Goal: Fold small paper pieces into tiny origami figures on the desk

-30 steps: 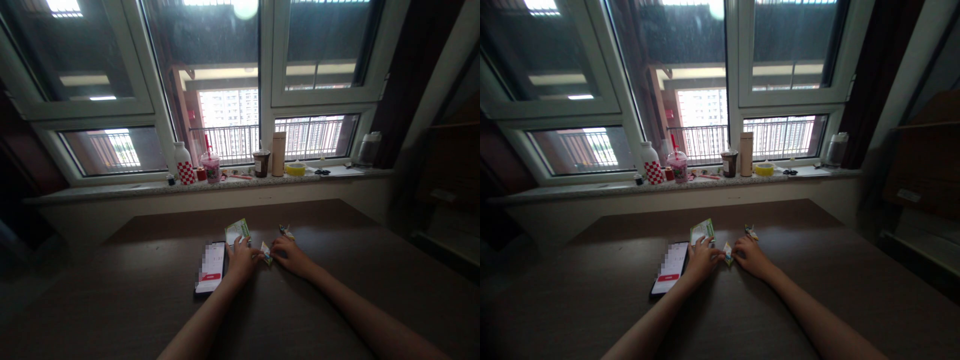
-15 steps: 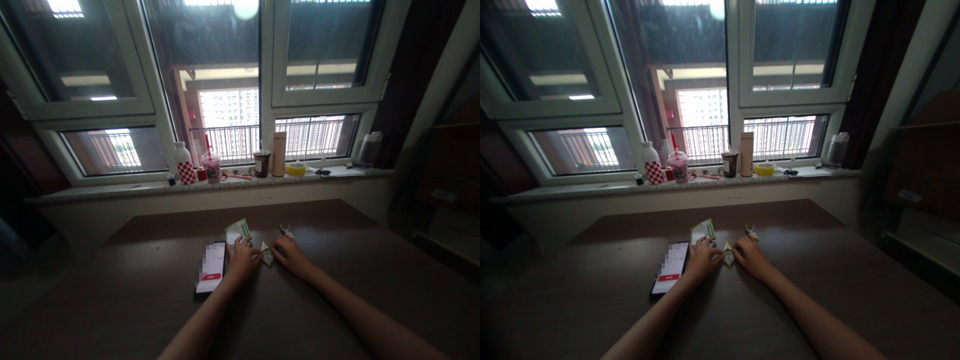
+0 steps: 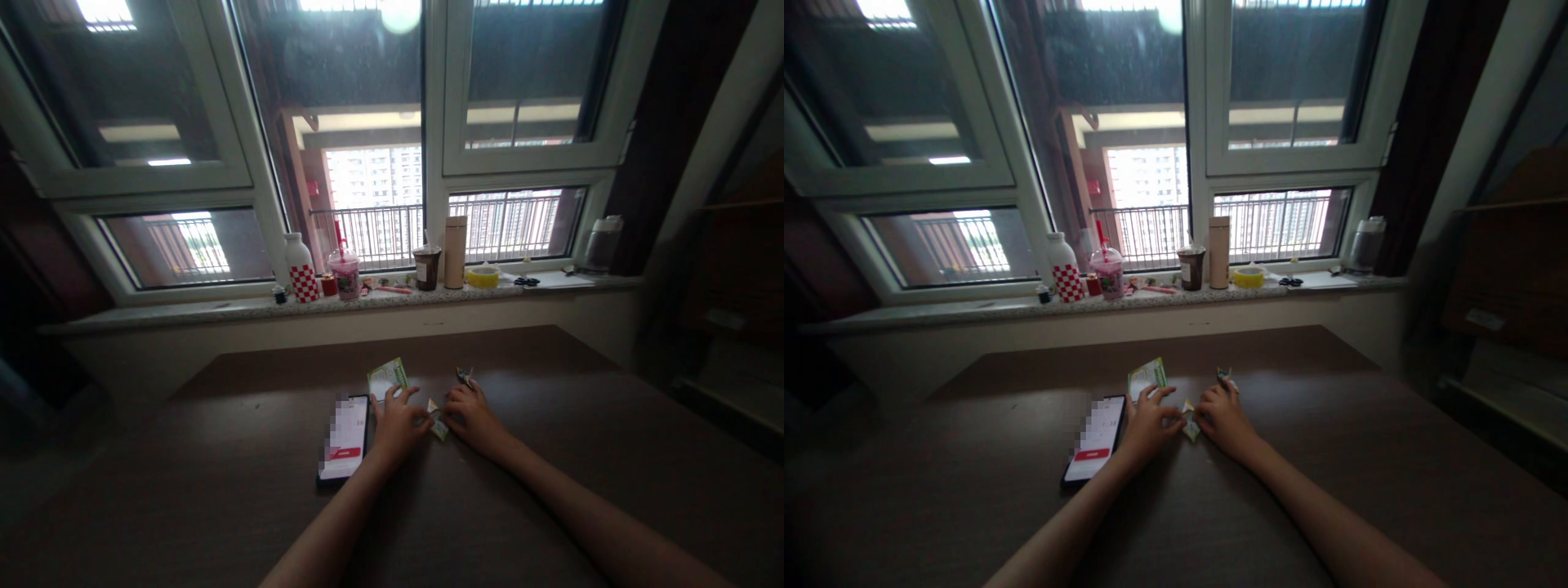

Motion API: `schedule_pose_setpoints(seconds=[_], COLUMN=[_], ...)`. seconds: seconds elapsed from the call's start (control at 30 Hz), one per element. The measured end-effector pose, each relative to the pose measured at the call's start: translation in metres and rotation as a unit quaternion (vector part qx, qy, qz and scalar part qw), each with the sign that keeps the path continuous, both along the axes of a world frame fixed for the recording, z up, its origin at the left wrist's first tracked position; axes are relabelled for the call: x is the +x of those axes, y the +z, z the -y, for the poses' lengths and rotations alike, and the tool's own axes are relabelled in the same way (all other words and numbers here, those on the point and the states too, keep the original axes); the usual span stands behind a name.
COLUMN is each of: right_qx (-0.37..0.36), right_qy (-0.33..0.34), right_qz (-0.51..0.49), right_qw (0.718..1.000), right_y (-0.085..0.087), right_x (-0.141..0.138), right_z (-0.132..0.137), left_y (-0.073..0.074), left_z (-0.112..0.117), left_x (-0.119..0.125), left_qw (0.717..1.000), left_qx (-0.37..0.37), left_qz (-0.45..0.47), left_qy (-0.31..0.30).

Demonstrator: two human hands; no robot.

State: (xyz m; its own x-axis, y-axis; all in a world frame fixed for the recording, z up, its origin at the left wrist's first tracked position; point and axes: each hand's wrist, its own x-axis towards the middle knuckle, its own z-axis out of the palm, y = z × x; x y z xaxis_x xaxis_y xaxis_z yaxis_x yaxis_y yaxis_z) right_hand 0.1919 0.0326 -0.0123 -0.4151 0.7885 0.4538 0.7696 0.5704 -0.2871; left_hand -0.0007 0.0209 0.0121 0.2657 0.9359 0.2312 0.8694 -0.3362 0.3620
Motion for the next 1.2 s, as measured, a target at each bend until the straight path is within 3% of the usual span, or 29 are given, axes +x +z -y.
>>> schedule_pose_setpoints(seconds=[0.5,0.93,1.2], right_qx=[0.000,-0.019,-0.046], right_qy=[-0.073,-0.126,-0.181], right_qz=[0.013,-0.002,-0.005], right_qw=[0.997,0.992,0.982], right_y=[0.002,-0.003,-0.010], right_x=[-0.009,-0.020,-0.026], right_z=[0.005,0.003,0.002], left_y=[-0.005,-0.007,0.001], left_z=[0.000,-0.001,-0.001], left_x=[0.013,0.020,0.022], left_qw=[0.999,0.997,0.992], left_qx=[0.032,0.010,-0.031], left_qz=[0.001,0.026,0.038], left_qy=[0.030,0.078,0.116])
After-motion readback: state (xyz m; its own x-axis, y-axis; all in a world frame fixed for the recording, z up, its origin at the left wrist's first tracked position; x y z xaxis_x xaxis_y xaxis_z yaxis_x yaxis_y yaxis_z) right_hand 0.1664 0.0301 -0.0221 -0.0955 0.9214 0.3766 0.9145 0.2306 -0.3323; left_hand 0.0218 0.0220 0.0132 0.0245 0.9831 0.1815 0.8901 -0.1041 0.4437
